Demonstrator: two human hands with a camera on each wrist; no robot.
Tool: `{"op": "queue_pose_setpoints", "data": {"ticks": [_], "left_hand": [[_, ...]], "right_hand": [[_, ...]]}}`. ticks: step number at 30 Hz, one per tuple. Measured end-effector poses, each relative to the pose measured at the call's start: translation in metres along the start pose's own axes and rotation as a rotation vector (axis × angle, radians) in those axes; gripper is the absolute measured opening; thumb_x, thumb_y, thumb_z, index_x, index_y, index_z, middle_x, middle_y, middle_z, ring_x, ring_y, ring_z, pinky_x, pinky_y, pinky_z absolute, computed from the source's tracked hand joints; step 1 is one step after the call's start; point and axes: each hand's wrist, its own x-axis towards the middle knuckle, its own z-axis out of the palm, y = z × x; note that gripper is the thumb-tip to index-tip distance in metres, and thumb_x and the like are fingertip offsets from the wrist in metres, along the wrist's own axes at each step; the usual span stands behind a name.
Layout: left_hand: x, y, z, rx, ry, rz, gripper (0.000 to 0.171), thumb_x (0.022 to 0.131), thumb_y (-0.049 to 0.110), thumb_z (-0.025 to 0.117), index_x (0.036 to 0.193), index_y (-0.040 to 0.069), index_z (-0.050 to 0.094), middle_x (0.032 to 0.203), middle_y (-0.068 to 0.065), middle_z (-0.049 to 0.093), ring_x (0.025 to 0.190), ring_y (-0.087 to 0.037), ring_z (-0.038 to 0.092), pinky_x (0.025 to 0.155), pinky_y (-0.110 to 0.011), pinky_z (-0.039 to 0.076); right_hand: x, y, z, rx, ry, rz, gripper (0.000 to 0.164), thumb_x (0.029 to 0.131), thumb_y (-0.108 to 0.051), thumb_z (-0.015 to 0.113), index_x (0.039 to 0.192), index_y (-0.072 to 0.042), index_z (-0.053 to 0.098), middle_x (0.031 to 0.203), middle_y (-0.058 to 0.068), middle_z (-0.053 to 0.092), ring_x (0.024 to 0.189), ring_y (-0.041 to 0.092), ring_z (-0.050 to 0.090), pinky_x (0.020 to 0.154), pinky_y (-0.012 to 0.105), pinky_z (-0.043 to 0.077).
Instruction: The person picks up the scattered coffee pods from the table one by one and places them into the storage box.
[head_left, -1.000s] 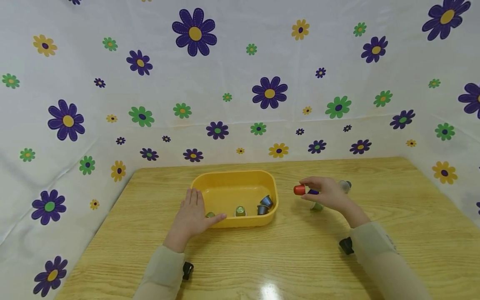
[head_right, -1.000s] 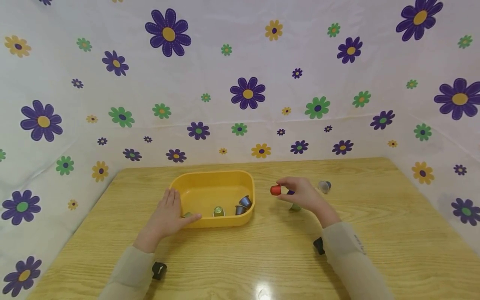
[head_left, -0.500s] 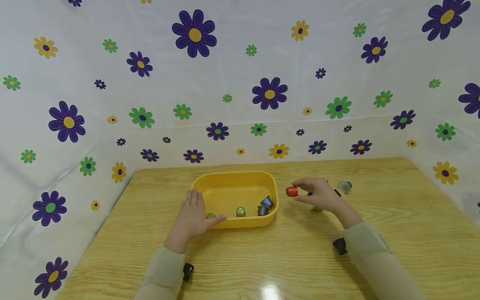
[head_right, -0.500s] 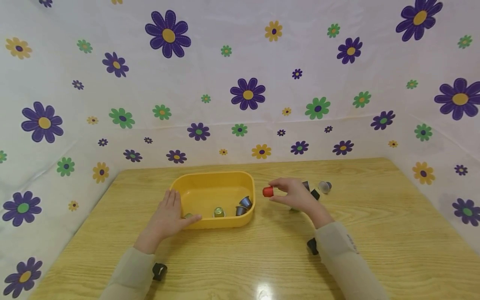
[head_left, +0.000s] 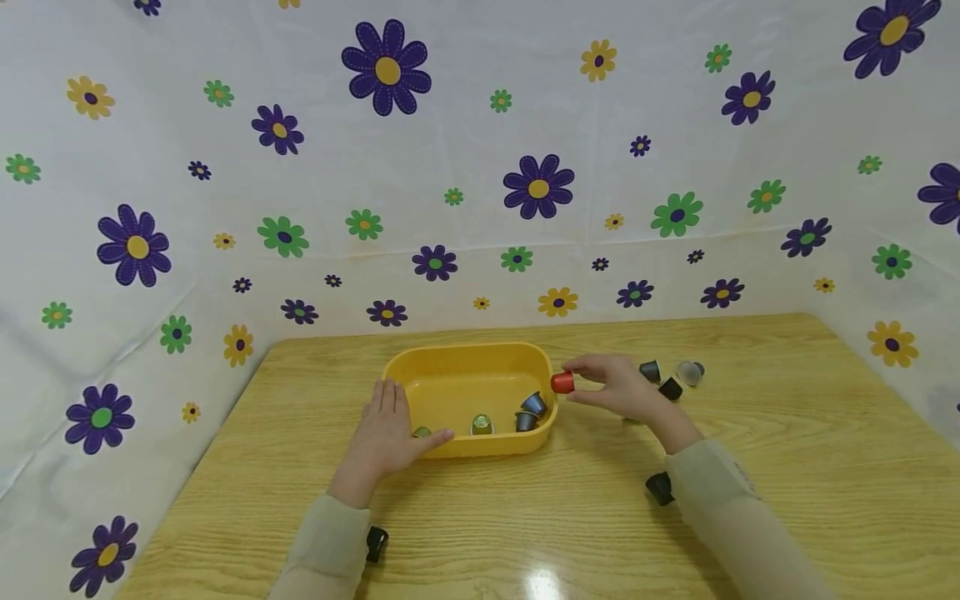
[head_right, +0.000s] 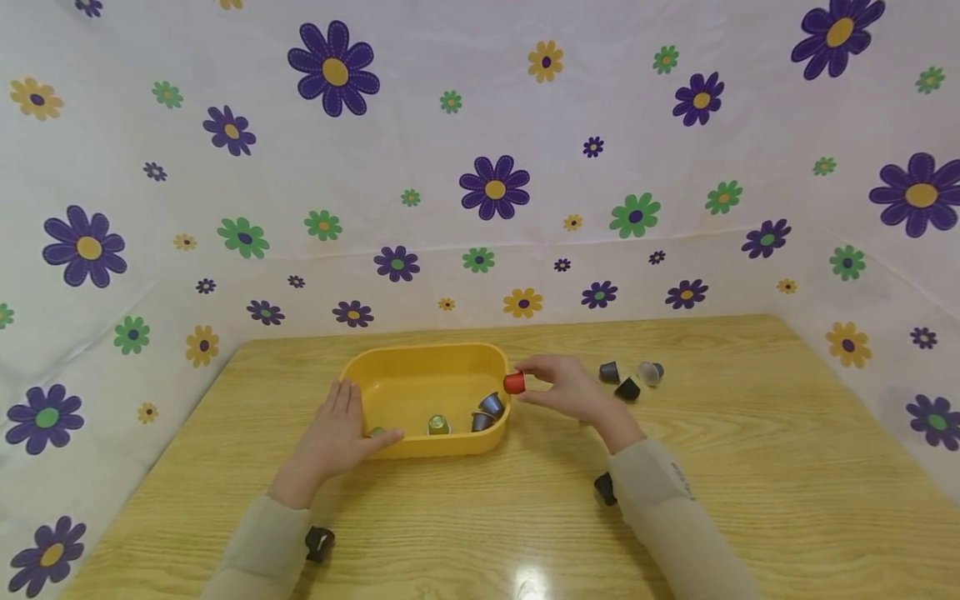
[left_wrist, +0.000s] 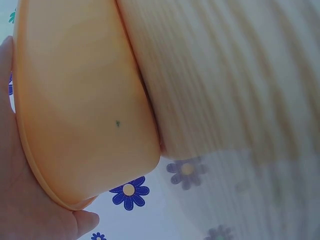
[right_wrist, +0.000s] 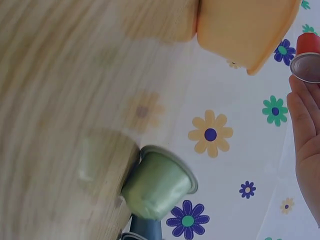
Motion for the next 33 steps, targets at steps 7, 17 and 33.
{"op": "queue_pose_setpoints", "data": {"ticks": [7,17,33], "left_hand": [[-0.001,0.001,-0.001,-0.002,-0.003,-0.002,0.112,0.073,0.076,0.035,0.134,-0.015,0.013,0.14,-0.031,0.005,0.129,-0.041,-0.001,0.102,-0.052,0.011],[-0.001,0.001,-0.001,-0.002,-0.004,-0.005,0.112,0.073,0.076,0.035,0.134,-0.015,0.013,0.14,-0.031,0.005,0.129,-0.041,-0.002,0.102,-0.052,0.011],[0.0,0.0,0.001,-0.002,-0.009,-0.015,0.114,0.071,0.078,0.033,0.134,-0.015,0.012,0.141,-0.031,0.004,0.129,-0.041,-0.003,0.103,-0.05,0.009]], "right_hand": [[0.008,-0.006,0.009,0.011,-0.017,-0.006,0.042,0.079,-0.017,0.067,0.116,0.002,0.056,0.114,0.015,0.057,0.106,0.029,0.053,0.088,0.038,0.042],[0.021,-0.013,0.022,-0.011,-0.028,-0.038,0.038,0.078,-0.011,0.068,0.111,0.004,0.058,0.109,0.014,0.06,0.102,0.027,0.055,0.086,0.037,0.043],[0.042,-0.021,0.041,-0.024,-0.085,-0.099,0.039,0.078,-0.01,0.068,0.112,0.005,0.057,0.108,0.014,0.06,0.102,0.028,0.055,0.087,0.038,0.043]]}}
